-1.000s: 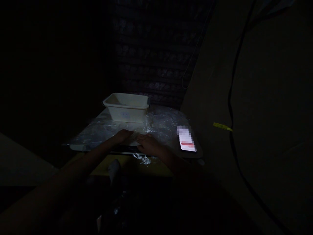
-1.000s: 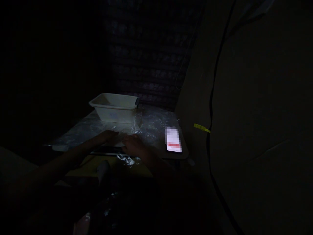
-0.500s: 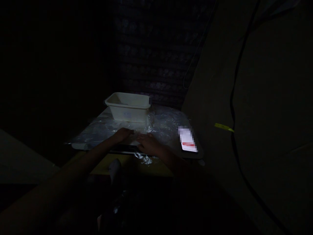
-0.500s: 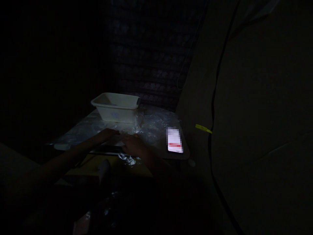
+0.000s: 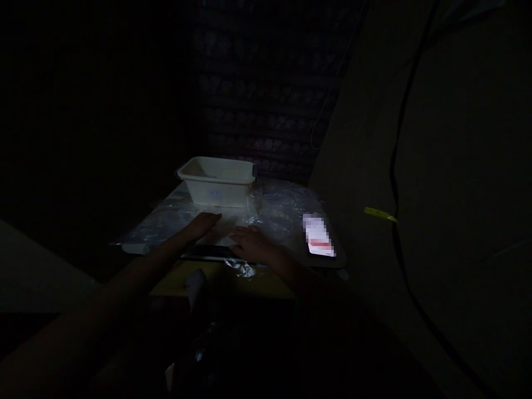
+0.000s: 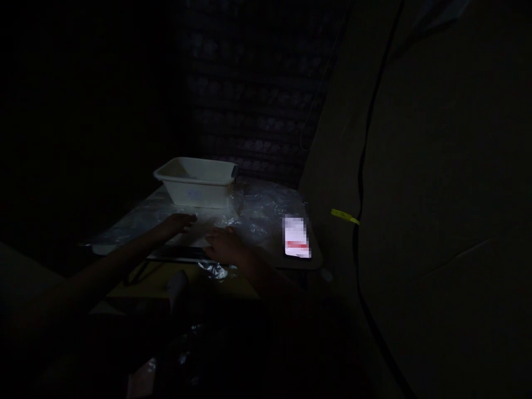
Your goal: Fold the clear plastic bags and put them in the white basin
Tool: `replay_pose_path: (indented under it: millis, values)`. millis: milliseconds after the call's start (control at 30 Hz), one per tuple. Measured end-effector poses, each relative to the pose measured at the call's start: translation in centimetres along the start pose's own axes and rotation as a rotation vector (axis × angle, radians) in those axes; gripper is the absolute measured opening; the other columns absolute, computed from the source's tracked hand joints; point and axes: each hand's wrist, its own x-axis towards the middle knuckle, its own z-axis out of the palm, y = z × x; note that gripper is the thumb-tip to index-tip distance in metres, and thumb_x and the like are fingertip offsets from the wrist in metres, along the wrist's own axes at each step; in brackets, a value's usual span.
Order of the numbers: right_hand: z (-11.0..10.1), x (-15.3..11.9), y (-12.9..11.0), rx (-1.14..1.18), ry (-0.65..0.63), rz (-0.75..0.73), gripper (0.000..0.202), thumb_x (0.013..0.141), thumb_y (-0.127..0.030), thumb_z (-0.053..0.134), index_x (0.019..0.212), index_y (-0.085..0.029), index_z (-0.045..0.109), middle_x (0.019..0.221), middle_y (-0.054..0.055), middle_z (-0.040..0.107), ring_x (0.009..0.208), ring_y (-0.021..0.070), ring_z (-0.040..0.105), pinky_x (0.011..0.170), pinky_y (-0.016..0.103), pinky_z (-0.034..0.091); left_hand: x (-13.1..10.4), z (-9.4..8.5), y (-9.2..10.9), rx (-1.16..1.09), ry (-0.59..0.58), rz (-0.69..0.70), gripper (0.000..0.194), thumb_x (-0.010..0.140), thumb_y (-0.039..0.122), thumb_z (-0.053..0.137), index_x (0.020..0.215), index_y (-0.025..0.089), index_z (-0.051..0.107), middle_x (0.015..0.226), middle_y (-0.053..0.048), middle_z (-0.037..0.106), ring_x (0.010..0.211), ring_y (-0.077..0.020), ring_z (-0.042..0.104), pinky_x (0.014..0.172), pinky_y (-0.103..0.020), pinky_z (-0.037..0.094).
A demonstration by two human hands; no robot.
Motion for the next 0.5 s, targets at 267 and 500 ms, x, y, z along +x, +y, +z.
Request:
replay_pose_path:
  millis: [267,500]
  values:
    - [-0.5,1.0,-1.0,0.013,-0.022,-0.028,0.031,0.077,-0.032,0.031,0.1,-0.016,0.043,0.105,0.007,0.046,0.1,0.0175,0.036,0.079,0.037,0.027,-1.1,0.0,1.0,-0.234,-0.007,-0.116,0.035,0.045,0.041,0.054,0.066,0.012,0.051,0.08,-0.007,0.055,0.056,-0.0151,0.054,0.052,-0.028,0.04]
    - [-0.2,1.3,-1.2,0.003,-0.048,-0.011,0.034,0.077,-0.036,0.03,0.104,-0.019,0.041,0.105,0.007,0.045,0.096,0.0177,0.039,0.078,0.038,0.027,-0.8,0.0,0.8,-0.184,-0.026,-0.128,0.031,0.052,0.038,0.05,0.069,0.012,0.05,0.08,-0.005,0.054,0.048,-0.0133,0.054,0.047,-0.026,0.04]
